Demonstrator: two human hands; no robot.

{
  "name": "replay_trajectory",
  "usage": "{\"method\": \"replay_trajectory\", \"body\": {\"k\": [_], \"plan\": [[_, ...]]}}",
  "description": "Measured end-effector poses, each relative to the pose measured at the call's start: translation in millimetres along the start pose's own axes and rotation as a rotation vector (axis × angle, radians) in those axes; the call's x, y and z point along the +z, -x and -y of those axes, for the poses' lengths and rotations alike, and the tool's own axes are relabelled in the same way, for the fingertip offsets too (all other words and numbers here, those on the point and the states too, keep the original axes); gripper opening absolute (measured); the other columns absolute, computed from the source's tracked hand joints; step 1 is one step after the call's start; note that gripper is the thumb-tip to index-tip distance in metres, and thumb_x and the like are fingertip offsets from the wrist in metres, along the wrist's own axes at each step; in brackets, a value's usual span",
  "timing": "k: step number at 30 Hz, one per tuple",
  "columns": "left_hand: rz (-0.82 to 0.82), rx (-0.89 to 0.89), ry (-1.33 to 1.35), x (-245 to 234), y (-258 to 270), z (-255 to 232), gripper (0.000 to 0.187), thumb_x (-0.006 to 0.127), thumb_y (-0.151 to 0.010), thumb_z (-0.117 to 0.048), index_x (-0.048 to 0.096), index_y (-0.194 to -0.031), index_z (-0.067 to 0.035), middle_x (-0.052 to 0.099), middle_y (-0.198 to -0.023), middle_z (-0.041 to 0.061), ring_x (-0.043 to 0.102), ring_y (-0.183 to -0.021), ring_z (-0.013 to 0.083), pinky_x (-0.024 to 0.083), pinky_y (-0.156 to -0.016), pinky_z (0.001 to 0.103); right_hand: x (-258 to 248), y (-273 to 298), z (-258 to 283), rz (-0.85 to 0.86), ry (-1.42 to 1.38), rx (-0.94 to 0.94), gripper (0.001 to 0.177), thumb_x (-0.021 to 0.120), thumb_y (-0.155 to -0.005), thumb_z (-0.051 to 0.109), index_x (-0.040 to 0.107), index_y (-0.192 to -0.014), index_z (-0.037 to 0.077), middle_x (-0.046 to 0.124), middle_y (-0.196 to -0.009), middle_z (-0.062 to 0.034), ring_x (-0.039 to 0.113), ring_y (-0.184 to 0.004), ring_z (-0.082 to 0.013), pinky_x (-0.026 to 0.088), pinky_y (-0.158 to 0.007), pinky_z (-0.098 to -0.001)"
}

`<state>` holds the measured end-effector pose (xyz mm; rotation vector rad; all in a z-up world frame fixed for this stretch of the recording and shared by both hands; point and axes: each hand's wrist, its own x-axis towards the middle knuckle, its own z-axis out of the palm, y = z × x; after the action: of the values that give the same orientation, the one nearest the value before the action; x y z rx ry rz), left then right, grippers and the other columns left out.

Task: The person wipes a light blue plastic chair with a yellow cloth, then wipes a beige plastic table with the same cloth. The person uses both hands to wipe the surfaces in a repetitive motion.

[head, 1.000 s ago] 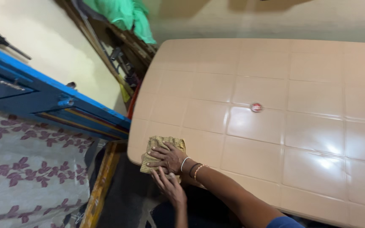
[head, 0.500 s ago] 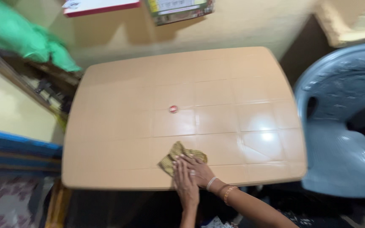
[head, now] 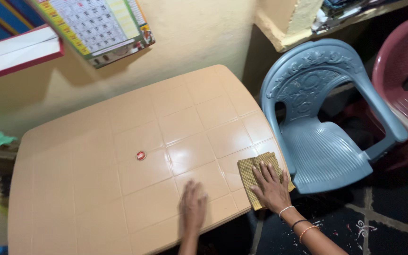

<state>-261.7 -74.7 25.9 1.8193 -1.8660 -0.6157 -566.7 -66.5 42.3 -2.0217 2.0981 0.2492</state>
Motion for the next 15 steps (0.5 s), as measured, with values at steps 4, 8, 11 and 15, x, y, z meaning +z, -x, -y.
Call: {"method": "replay_trajectory", "body": {"k": [4,8,11,15], "plan": [[-0.093,0.044,-0.241,-29.2,-39.8,67.5,0.056,0.066,-0.091,-0.038,0.055,-0.140,-0.015,0.041,-0.157,0.015,0.034,-0.147,0.0343,0.032,-0.116,0.050,-6.9,-26.0,25.2,-0.781,0.031,-0.239,0.083,0.024,-0.094,0.079,0.017,-0.160,0.030,0.008,-0.166,-0.0106,0.001,-0.152,-0.0370,-0.001,-0.115,-0.0677],[-0.044,0.005,-0.427,-62.7,-81.8,134.2,0.065,0.061,-0.091,-0.047,0.046,-0.148,-0.017,0.037,-0.161,0.009,0.030,-0.151,0.0311,0.030,-0.118,0.052,-15.0,-60.6,41.4,-0.300,0.023,0.005,0.077,0.026,-0.095,0.075,0.014,-0.161,0.037,0.006,-0.170,-0.0020,0.002,-0.154,-0.0304,0.000,-0.120,-0.0620],[-0.146,-0.048,-0.453,-84.0,-107.6,181.9,0.072,0.056,-0.092,-0.053,0.041,-0.151,-0.014,0.035,-0.163,0.011,0.028,-0.154,0.0311,0.029,-0.119,0.052,-20.3,-97.9,36.7,-0.136,-0.038,0.098,0.076,0.027,-0.095,0.072,0.013,-0.162,0.039,0.005,-0.171,0.0018,0.003,-0.156,-0.0274,0.002,-0.122,-0.0596],[-0.172,-0.048,-0.484,-112.9,-121.7,218.5,0.078,0.050,-0.092,-0.060,0.038,-0.155,-0.017,0.031,-0.165,0.012,0.025,-0.154,0.0285,0.023,-0.119,0.055,-23.4,-154.1,25.2,-0.337,-0.098,0.061,0.074,0.028,-0.097,0.071,0.017,-0.161,0.035,0.010,-0.171,-0.0002,0.007,-0.156,-0.0284,0.005,-0.122,-0.0599]]}}
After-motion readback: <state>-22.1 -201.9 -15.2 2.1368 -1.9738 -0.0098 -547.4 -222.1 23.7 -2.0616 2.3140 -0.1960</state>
